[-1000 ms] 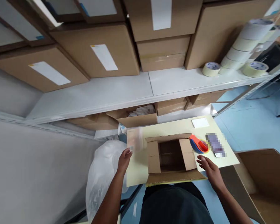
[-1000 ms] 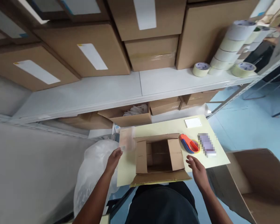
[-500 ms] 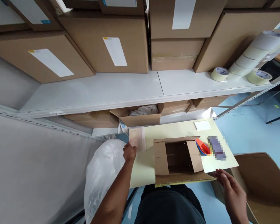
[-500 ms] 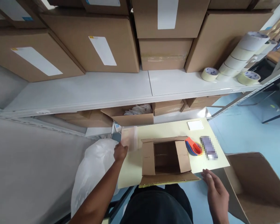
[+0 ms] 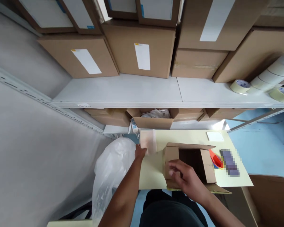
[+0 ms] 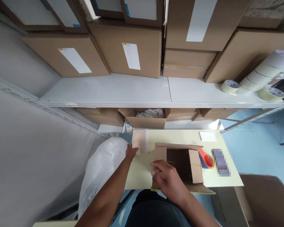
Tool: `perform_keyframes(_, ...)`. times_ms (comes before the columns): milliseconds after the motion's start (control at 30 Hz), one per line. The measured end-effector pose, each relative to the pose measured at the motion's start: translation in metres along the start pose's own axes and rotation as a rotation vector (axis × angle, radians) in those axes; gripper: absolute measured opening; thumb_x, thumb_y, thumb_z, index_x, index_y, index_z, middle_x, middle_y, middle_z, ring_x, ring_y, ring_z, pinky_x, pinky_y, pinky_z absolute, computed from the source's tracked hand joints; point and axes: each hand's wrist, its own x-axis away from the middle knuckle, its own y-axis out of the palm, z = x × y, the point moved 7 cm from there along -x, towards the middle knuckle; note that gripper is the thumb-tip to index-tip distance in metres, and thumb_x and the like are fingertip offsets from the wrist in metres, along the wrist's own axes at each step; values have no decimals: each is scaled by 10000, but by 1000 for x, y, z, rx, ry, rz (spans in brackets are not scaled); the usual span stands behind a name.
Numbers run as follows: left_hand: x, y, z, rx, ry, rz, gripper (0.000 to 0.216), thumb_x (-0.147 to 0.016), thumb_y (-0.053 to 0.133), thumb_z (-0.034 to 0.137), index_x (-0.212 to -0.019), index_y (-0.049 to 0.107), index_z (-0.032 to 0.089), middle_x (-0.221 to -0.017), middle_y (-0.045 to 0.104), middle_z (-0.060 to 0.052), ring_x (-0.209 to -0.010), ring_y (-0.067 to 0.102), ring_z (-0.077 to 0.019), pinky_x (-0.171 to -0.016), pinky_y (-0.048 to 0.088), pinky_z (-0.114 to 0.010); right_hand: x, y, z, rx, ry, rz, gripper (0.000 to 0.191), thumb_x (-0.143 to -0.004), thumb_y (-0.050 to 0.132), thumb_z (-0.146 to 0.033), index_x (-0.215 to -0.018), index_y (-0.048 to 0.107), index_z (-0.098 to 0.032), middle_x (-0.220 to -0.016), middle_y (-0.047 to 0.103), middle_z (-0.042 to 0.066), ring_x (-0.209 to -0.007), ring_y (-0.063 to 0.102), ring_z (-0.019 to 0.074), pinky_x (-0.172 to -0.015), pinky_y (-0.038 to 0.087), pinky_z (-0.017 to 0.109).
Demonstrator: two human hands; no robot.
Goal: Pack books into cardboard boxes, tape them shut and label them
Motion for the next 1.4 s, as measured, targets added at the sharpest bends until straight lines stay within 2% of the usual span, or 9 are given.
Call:
perform_keyframes(200,9,0,-10,346,83,-46,375,-744,639,215,-1113,581,198,-1061,725,-73,-984,689,-236,-828,533,-320,-13,-11,27,202,23,229,317,-958,501,-389,-1162,674,-219,-1122,712,117,-1002,686,256,-878,581,385)
perform_keyframes(467,31,-20,-15,752,91,-219,594,-674,720,368,-1212,538,197,-1035,738,-66,-861,716,-232,-716,577,-351,52,-65,79,788,49,484,495,-952,501,-527,-1337,582,-226,-1363,604,157,-1294,557,355,-1066,486,542)
perform_keyframes(600,57,-61,16,1068,174,-231,720,-606,845,363,-1254,561,228,-1175,726,-87,-1017,701,-261,-855,571,-387,67,-84,113,899,293,535,838,-891,511,-643,-1531,342,-130,-1566,380,250,-1406,428,446,-991,509,586)
perform_keyframes(700,95,-90,57,1106,276,-227,734,-634,862,361,-1300,573,255,-1240,714,-83,-1125,673,-283,-943,550,-406,69,-90,143,806,525,413,838,-903,493,-568,-1584,241,-150,-1608,329,240,-1336,525,425,-874,561,528)
perform_keyframes(800,147,-96,103,1102,358,-274,743,-676,850,358,-1352,553,270,-1275,702,-75,-1183,651,-296,-986,536,-419,70,-96,153,759,595,333,789,-920,473,-488,-1592,234,-153,-1597,354,244,-1276,586,404,-846,558,501)
perform_keyframes(933,216,-62,154,1011,426,-375,743,-695,836,353,-1366,529,266,-1263,703,-71,-1169,656,-308,-985,539,-430,72,-108,146,781,611,269,866,-864,589,-497,-1573,256,-128,-1588,329,303,-1242,602,433,-825,545,513)
perform_keyframes(1067,260,-1,182,849,535,-469,639,-731,806,343,-1300,546,213,-1225,704,-81,-1122,663,-283,-977,529,-395,75,-123,143,697,638,153,557,-891,536,-298,-1412,471,-113,-1266,652,269,-1002,716,384,-773,533,468)
perform_keyframes(1200,271,46,188,627,606,-507,548,-776,752,375,-1254,555,193,-1194,698,-95,-1085,661,-276,-944,525,-377,86,-156,154,564,650,231,356,-954,410,-271,-1248,592,-188,-1016,736,173,-900,727,327,-739,508,409)
perform_keyframes(1400,275,75,200,47,794,-464,343,-764,680,332,-1085,643,218,-1008,725,-52,-944,668,-259,-847,508,-323,99,-189,186,449,597,341,315,-984,382,-272,-1180,608,-173,-996,729,163,-888,704,291,-679,444,326)
